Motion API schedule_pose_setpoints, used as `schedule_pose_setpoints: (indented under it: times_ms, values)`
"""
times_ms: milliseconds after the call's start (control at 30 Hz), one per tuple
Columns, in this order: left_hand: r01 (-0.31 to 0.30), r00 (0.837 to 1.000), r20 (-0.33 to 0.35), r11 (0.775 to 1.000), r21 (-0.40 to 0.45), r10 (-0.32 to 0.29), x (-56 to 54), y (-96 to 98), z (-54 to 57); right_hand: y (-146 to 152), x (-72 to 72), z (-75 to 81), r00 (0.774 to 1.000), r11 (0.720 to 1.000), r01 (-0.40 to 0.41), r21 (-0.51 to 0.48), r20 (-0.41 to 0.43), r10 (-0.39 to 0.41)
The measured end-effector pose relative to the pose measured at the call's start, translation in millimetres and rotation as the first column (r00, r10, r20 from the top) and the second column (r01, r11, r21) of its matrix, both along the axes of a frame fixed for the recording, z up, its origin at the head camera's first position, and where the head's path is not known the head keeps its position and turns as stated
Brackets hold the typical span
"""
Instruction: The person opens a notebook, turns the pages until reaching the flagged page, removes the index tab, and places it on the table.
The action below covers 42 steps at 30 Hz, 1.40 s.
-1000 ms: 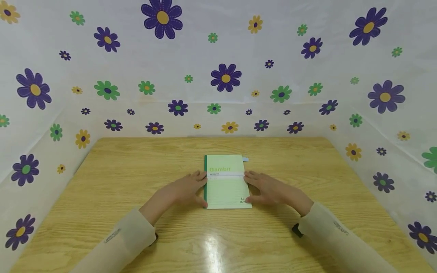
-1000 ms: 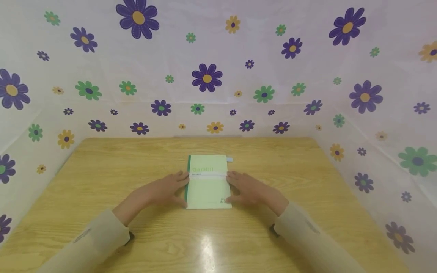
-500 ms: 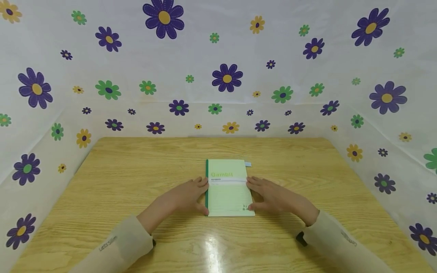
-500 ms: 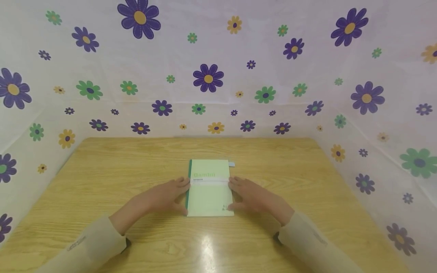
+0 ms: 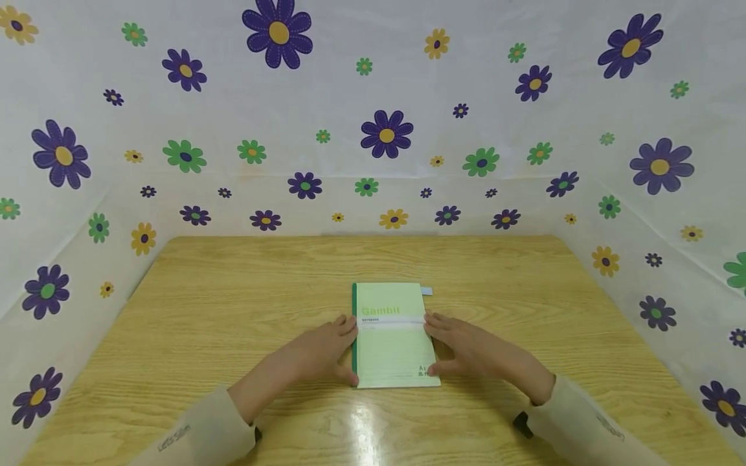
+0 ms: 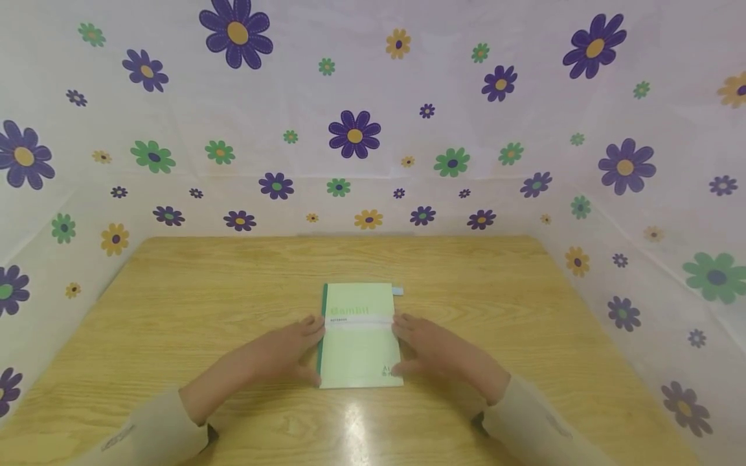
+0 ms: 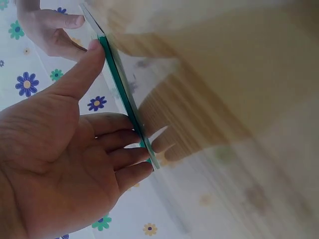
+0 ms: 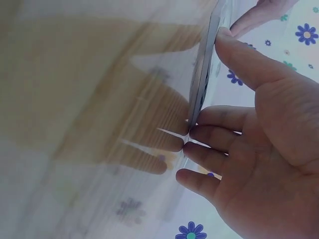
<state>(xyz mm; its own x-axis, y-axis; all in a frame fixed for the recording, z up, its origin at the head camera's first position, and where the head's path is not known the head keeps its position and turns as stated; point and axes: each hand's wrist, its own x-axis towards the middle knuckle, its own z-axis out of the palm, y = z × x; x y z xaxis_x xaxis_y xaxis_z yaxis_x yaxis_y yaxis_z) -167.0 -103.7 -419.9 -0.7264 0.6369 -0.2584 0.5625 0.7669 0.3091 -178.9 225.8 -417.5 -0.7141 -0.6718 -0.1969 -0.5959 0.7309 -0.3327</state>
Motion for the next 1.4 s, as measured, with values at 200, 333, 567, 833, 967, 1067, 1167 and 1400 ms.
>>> schedule_pose_setpoints:
  times_ms: [200, 333, 567, 833, 967, 1067, 1167, 1400]
  values:
    - [-0.004, 1.0, -0.018, 1.0, 0.003, 0.004, 13.4, 2.3, 3.0, 1, 10.0, 1.6, 1.0, 1.0, -0.023, 0.003, -0.018, 0.023]
    - [-0.011, 1.0, -0.016, 1.0, 0.01, 0.011, 21.5, 3.1, 4.9, 2, 14.0, -0.3, 0.999, 0.999, -0.032, 0.011, -0.036, 0.033]
    - [-0.001, 1.0, -0.026, 1.0, 0.006, 0.001, 33.0, 3.0, 6.3, 2, 22.0, 0.2, 0.999, 1.0, -0.029, 0.005, -0.041, 0.029]
    - [0.023, 0.998, -0.054, 1.0, 0.009, -0.023, 42.9, 5.4, 7.4, 1, 33.4, 4.9, 0.999, 0.999, -0.027, 0.019, -0.043, 0.028]
    - [0.015, 0.999, -0.042, 1.0, 0.011, -0.014, 47.0, 6.9, 7.6, 2, 37.9, 6.1, 0.997, 0.999, -0.043, 0.018, -0.06, 0.044]
    - [0.013, 0.999, -0.043, 1.0, 0.009, -0.013, 49.8, 7.3, 8.1, 2, 40.8, 6.6, 0.997, 0.999, -0.045, 0.018, -0.067, 0.046]
    - [0.01, 0.999, -0.039, 1.0, 0.01, -0.01, 52.6, 8.0, 8.8, 3, 43.6, 6.6, 0.996, 0.999, -0.046, 0.022, -0.075, 0.047]
    - [0.033, 0.998, -0.052, 0.999, -0.005, -0.033, 57.5, 10.0, 8.6, 4, 50.5, 6.7, 0.995, 0.999, -0.036, 0.036, -0.088, 0.039]
